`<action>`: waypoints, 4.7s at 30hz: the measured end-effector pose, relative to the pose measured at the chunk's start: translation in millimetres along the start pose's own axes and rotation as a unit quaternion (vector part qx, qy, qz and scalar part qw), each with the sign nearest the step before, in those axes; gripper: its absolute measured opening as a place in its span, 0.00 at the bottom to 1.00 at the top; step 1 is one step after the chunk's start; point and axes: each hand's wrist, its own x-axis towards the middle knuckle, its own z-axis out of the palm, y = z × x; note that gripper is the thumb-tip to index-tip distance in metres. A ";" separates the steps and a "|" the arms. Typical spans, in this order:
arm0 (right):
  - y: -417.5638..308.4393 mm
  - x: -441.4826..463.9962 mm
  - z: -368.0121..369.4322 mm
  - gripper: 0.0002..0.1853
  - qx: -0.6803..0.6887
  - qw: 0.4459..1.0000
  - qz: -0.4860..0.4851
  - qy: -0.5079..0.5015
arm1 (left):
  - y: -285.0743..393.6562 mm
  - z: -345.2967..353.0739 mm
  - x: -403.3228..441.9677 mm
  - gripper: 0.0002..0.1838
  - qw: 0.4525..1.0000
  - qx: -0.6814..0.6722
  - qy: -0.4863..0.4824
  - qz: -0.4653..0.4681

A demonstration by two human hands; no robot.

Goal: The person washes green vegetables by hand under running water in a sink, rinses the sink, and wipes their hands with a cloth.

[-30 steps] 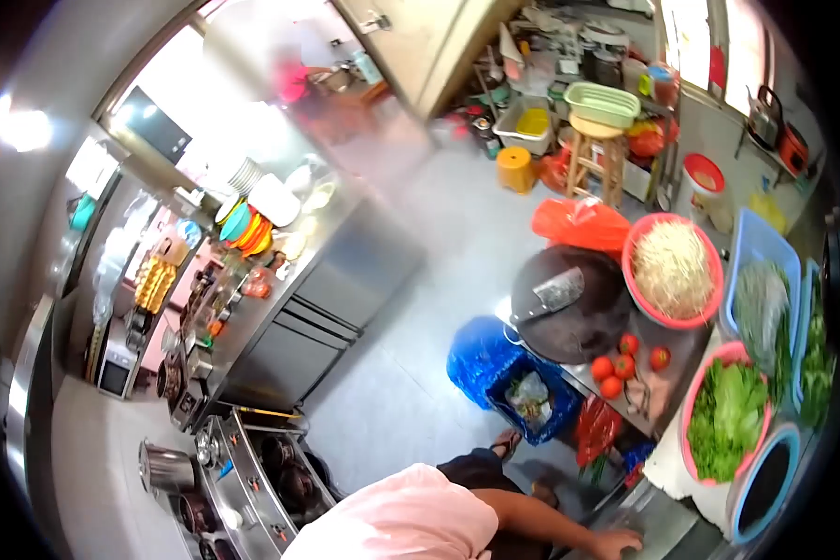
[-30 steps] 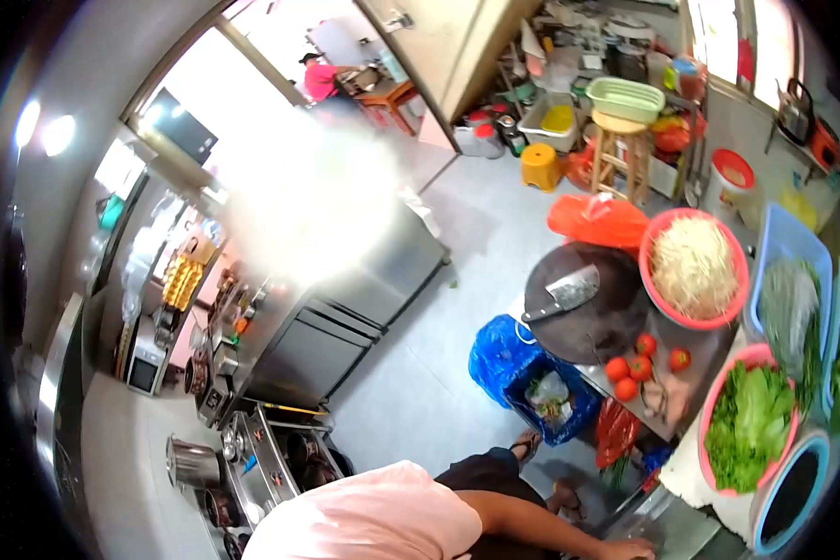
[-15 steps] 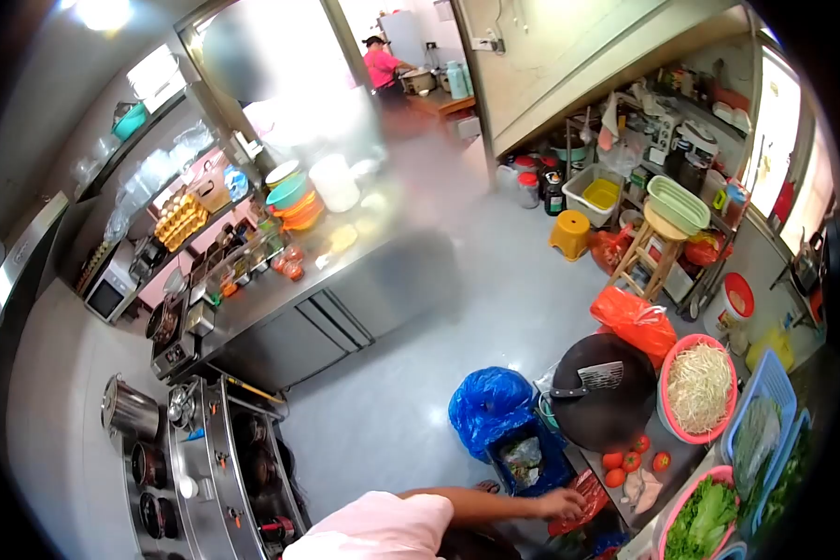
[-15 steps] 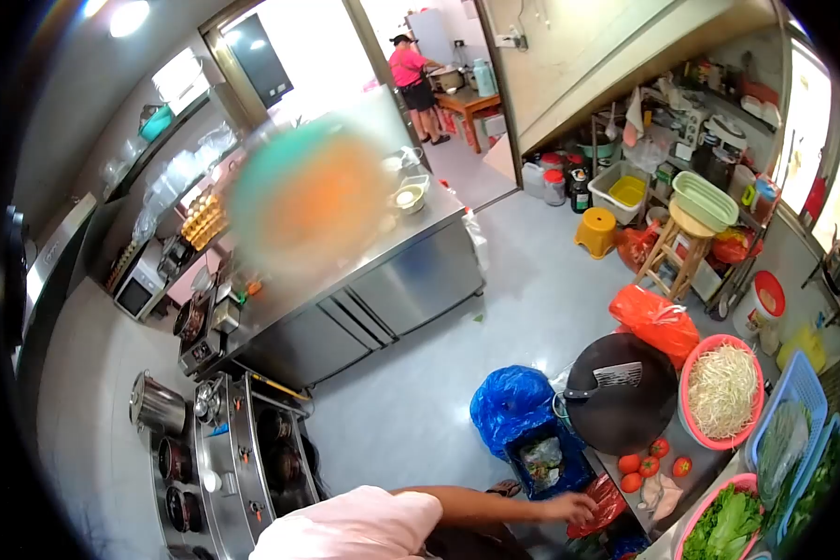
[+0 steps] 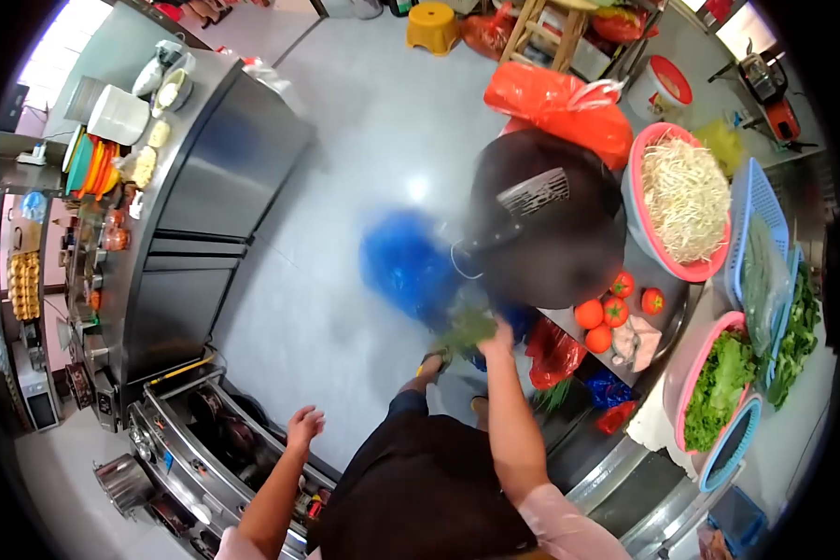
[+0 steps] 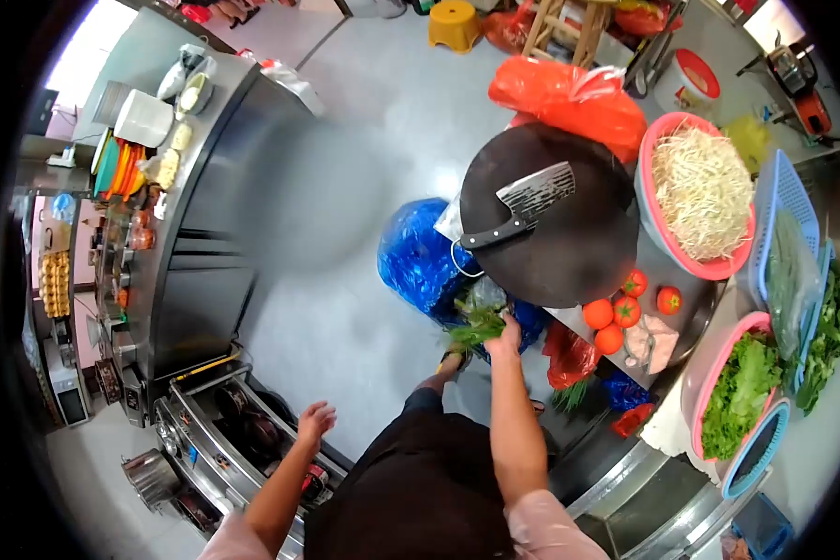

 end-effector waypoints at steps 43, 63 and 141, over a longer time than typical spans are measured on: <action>-323.8 -273.1 -549.0 0.21 -0.609 0.625 -0.281 0.399 | -236.9 599.5 -346.8 0.10 0.103 0.511 -0.513 0.682; -212.8 -293.0 -592.9 0.20 -0.683 0.526 -0.203 0.464 | -234.0 594.2 -344.8 0.11 0.098 0.552 -0.497 0.662; -393.3 -270.0 -625.6 0.21 -0.664 0.452 -0.400 0.441 | -235.7 588.8 -326.2 0.11 0.116 0.556 -0.479 0.669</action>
